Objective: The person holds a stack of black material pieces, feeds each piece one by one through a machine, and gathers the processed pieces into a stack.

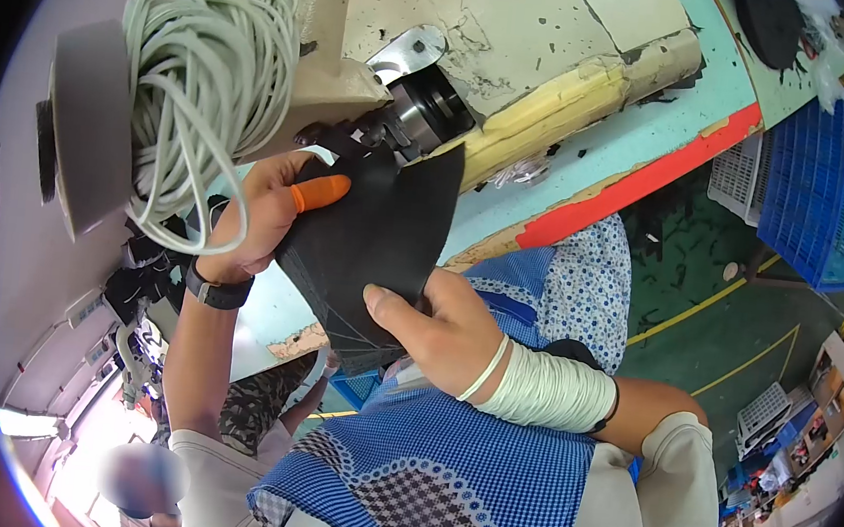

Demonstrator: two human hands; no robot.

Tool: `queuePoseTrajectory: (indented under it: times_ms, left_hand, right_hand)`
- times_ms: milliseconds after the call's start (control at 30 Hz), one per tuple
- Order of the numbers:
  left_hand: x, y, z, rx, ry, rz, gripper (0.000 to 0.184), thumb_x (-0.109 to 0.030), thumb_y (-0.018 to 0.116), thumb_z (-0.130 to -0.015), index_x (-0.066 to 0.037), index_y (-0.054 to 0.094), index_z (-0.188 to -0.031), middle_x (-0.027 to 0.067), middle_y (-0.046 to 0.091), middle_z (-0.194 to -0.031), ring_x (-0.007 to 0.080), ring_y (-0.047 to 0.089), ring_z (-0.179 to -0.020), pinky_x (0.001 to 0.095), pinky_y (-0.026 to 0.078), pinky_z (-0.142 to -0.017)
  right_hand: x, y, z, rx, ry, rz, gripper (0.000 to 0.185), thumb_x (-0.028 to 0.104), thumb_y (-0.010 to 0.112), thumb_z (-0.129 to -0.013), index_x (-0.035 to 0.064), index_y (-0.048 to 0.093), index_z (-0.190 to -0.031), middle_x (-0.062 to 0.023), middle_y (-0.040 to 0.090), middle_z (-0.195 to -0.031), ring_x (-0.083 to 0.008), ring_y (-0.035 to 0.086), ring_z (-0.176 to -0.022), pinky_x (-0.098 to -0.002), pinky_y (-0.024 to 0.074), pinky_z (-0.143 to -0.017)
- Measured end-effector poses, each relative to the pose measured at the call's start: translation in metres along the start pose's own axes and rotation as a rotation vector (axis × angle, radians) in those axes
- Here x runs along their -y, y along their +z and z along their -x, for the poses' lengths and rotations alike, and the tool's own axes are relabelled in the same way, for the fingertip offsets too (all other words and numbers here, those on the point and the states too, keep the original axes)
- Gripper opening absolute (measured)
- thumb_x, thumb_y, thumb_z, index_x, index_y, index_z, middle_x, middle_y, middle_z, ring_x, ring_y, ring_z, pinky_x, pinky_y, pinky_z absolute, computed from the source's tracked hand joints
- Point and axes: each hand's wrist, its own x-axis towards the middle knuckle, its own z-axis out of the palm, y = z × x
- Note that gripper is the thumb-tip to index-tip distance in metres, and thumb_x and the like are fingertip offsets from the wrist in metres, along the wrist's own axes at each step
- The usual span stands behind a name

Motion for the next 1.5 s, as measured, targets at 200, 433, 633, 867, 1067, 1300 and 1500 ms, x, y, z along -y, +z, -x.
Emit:
queuePoseTrajectory:
  times_ms: [200,433,633,867,1067,1300,1500]
  left_hand:
    - [0.028,-0.014,-0.008,-0.153,0.1,0.351,0.022,-0.008,0.061,-0.092,0.004,0.062,-0.11,0.0075,0.066,-0.101,0.0104,0.062,-0.085,0.0242,0.051,-0.078]
    - [0.003,0.005,-0.011,-0.113,-0.011,0.251,0.014,-0.006,0.059,-0.093,0.003,0.065,-0.103,0.0051,0.067,-0.091,0.0092,0.063,-0.079,0.0212,0.051,-0.068]
    - [0.009,-0.014,-0.01,-0.126,0.015,0.073,0.018,-0.008,0.058,-0.095,0.003,0.064,-0.109,0.0051,0.067,-0.094,0.0097,0.063,-0.084,0.0243,0.051,-0.076]
    - [-0.039,0.022,-0.001,-0.104,0.007,-0.017,0.021,-0.012,0.063,-0.093,0.003,0.064,-0.107,0.0032,0.067,-0.093,0.0083,0.062,-0.087,0.0237,0.05,-0.078]
    - [-0.018,0.017,0.001,-0.056,0.042,0.284,0.017,-0.008,0.063,-0.092,0.002,0.064,-0.106,0.0035,0.067,-0.091,0.009,0.063,-0.087,0.0235,0.051,-0.078]
    - [-0.02,0.006,-0.001,-0.104,0.145,0.054,0.024,-0.014,0.058,-0.096,0.003,0.063,-0.112,0.0075,0.066,-0.103,0.0133,0.062,-0.092,0.0276,0.051,-0.082]
    - [-0.058,0.029,0.006,0.014,-0.035,-0.016,0.02,-0.007,0.062,-0.092,0.004,0.064,-0.108,0.0051,0.067,-0.095,0.0084,0.061,-0.085,0.0218,0.05,-0.077]
  right_hand:
    - [0.011,-0.017,-0.005,-0.161,-0.024,0.036,0.022,0.016,0.056,-0.093,-0.0053,0.062,-0.096,-0.0039,0.064,-0.082,-0.0099,0.058,-0.069,-0.0268,0.0481,-0.063]
    - [-0.005,0.0,-0.002,-0.07,-0.068,-0.035,0.02,0.015,0.057,-0.092,-0.0036,0.06,-0.099,-0.005,0.063,-0.081,-0.0099,0.056,-0.073,-0.0265,0.0471,-0.066]
    - [0.004,-0.011,0.0,-0.107,-0.067,-0.032,0.019,0.011,0.057,-0.091,-0.0042,0.059,-0.102,-0.006,0.064,-0.091,-0.0115,0.058,-0.081,-0.0274,0.0483,-0.075]
    - [-0.002,-0.009,-0.004,-0.198,-0.225,0.133,0.019,0.008,0.055,-0.09,-0.0044,0.059,-0.103,-0.0075,0.065,-0.091,-0.0129,0.059,-0.078,-0.0283,0.049,-0.071]
    - [-0.012,0.005,0.004,-0.104,-0.15,0.02,0.021,0.01,0.059,-0.089,-0.0041,0.058,-0.105,-0.008,0.063,-0.093,-0.0144,0.058,-0.083,-0.029,0.0479,-0.077]
    - [0.02,-0.013,-0.002,-0.149,-0.062,-0.005,0.017,0.007,0.057,-0.088,-0.004,0.059,-0.101,-0.0059,0.063,-0.091,-0.0115,0.057,-0.08,-0.0269,0.0486,-0.073]
    - [0.003,0.0,0.006,-0.118,-0.105,0.007,0.021,0.007,0.059,-0.088,-0.003,0.058,-0.106,-0.0067,0.063,-0.094,-0.0126,0.057,-0.084,-0.0267,0.0478,-0.077]
